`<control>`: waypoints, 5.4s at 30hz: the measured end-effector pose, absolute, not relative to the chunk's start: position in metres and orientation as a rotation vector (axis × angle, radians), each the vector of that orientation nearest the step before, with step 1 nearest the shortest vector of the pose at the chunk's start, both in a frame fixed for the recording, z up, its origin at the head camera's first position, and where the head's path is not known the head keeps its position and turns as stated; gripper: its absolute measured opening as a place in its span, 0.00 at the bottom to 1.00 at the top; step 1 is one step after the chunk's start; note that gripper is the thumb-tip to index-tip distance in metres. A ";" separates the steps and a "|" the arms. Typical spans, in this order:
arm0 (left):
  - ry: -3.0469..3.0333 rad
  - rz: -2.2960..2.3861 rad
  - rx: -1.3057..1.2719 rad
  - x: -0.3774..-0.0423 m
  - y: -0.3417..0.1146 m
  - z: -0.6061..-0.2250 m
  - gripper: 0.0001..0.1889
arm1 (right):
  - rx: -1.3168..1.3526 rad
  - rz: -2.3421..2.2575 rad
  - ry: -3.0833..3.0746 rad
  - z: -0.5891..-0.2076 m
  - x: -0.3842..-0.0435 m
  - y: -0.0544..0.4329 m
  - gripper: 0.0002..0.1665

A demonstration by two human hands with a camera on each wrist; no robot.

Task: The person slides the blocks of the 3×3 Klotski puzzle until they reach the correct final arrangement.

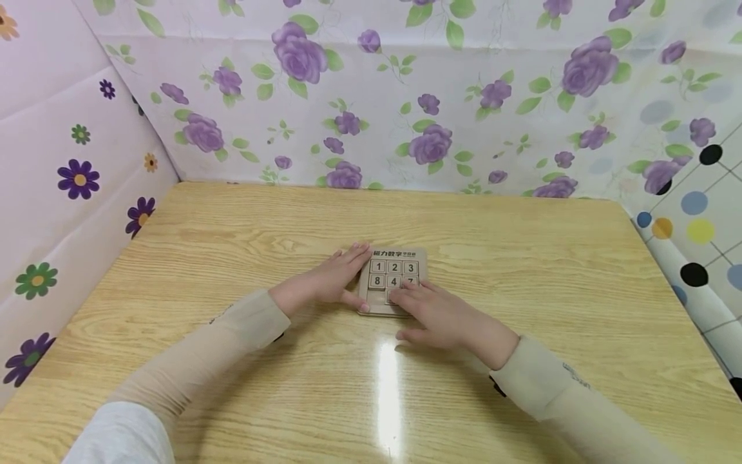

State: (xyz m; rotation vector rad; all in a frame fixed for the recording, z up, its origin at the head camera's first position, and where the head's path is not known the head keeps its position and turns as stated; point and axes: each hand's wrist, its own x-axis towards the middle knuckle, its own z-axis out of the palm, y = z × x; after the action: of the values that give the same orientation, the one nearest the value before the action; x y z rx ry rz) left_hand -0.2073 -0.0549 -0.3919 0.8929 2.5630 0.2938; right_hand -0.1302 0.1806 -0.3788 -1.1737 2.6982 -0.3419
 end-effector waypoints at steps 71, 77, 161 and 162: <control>2.564 0.311 0.888 -0.208 -0.055 -0.393 0.61 | -1.127 -0.332 2.707 -0.386 -0.120 0.177 0.44; 2.563 0.317 0.887 -0.208 -0.056 -0.392 0.61 | -1.115 -0.313 2.736 -0.388 -0.127 0.177 0.45; 2.559 0.339 0.876 -0.207 -0.055 -0.395 0.63 | -1.088 -0.385 2.730 -0.381 -0.144 0.178 0.41; 2.560 0.343 0.879 -0.207 -0.055 -0.395 0.63 | -1.092 -0.382 2.720 -0.382 -0.145 0.177 0.41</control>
State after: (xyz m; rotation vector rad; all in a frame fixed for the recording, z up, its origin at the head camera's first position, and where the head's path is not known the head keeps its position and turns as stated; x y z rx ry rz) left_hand -0.2073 -0.0547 -0.3954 0.8789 2.5599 0.3431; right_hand -0.1450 0.1770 -0.3823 -1.0918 2.7202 -0.3823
